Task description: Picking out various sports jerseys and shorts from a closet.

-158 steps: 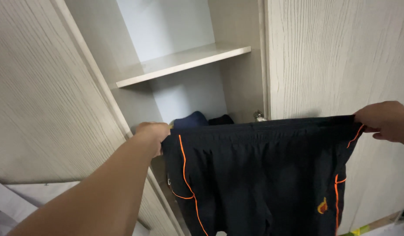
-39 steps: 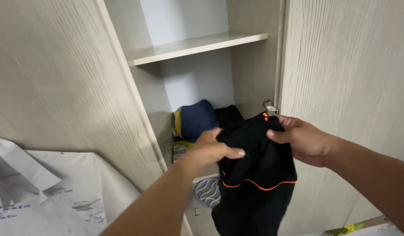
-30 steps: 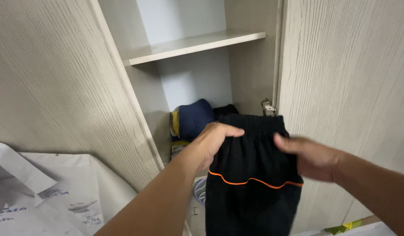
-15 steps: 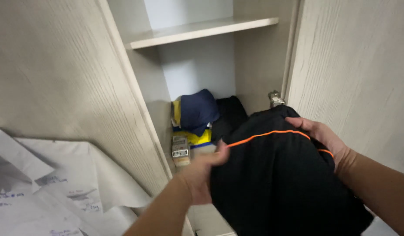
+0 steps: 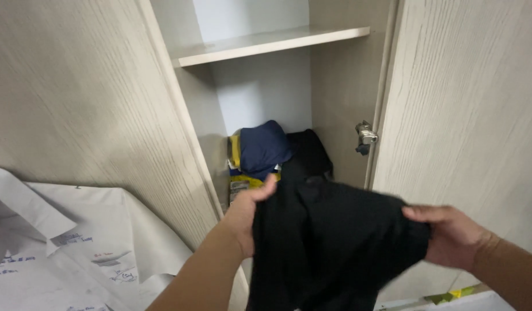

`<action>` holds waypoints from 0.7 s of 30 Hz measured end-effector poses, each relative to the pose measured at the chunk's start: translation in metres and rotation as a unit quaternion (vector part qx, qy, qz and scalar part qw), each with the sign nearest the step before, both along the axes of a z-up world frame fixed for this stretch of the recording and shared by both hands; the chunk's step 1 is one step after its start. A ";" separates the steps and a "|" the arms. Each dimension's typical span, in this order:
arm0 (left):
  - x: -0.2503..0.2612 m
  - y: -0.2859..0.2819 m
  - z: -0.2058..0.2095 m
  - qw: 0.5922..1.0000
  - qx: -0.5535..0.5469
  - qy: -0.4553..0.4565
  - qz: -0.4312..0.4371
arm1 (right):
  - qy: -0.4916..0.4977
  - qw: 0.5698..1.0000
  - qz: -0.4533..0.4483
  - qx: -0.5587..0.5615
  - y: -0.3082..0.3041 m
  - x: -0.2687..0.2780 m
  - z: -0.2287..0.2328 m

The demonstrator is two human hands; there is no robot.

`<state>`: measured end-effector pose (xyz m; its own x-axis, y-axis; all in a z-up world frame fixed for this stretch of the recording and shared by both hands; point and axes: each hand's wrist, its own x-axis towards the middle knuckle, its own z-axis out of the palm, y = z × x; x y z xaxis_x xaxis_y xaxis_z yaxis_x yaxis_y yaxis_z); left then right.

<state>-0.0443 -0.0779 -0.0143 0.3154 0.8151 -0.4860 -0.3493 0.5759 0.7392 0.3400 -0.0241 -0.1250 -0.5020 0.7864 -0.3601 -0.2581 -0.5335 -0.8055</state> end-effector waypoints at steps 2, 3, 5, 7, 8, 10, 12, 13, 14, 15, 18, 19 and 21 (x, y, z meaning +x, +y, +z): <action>-0.009 0.007 -0.012 0.998 0.013 0.031 -0.051 | -0.017 0.999 -0.028 0.031 -0.017 -0.033 0.043; -0.011 0.011 -0.019 0.992 0.023 0.064 -0.105 | -0.033 0.996 -0.059 0.060 -0.026 -0.047 0.063; -0.015 0.031 -0.036 0.990 0.012 0.103 -0.093 | -0.057 0.992 -0.085 0.075 -0.024 -0.054 0.074; -0.015 0.039 -0.038 0.987 0.001 0.140 -0.082 | -0.083 0.986 -0.112 0.090 -0.016 -0.054 0.082; -0.015 0.037 -0.030 0.989 0.000 0.144 -0.034 | -0.105 0.982 -0.126 0.091 -0.009 -0.051 0.085; -0.009 0.027 -0.007 0.989 0.000 0.146 0.014 | -0.129 0.978 -0.139 0.092 -0.002 -0.053 0.097; 0.002 0.010 0.025 0.943 0.110 0.313 -0.022 | -0.197 0.964 -0.147 0.097 0.000 -0.059 0.116; 0.003 0.010 0.029 0.942 0.110 0.316 -0.024 | -0.194 0.965 -0.149 0.096 -0.005 -0.063 0.125; 0.005 0.010 0.034 0.898 0.175 0.387 -0.113 | -0.202 0.962 -0.154 0.099 -0.009 -0.067 0.135; 0.007 0.011 0.039 0.837 0.236 0.452 -0.198 | -0.209 0.959 -0.159 0.102 -0.013 -0.071 0.144; 0.017 0.030 0.035 0.715 0.272 0.617 -0.185 | -0.170 0.970 -0.135 0.112 -0.004 -0.060 0.141; 0.019 0.030 0.041 0.712 0.274 0.619 -0.188 | -0.168 0.970 -0.139 0.112 -0.003 -0.059 0.143; 0.022 0.031 0.052 0.717 0.301 0.602 -0.183 | -0.201 0.970 -0.059 0.119 -0.003 -0.058 0.146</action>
<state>-0.0224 -0.0470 0.0375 0.2081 0.9612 -0.1808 0.8430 -0.0825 0.5315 0.2822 -0.0267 0.0213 -0.2600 0.9145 -0.3099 0.0557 -0.3062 -0.9503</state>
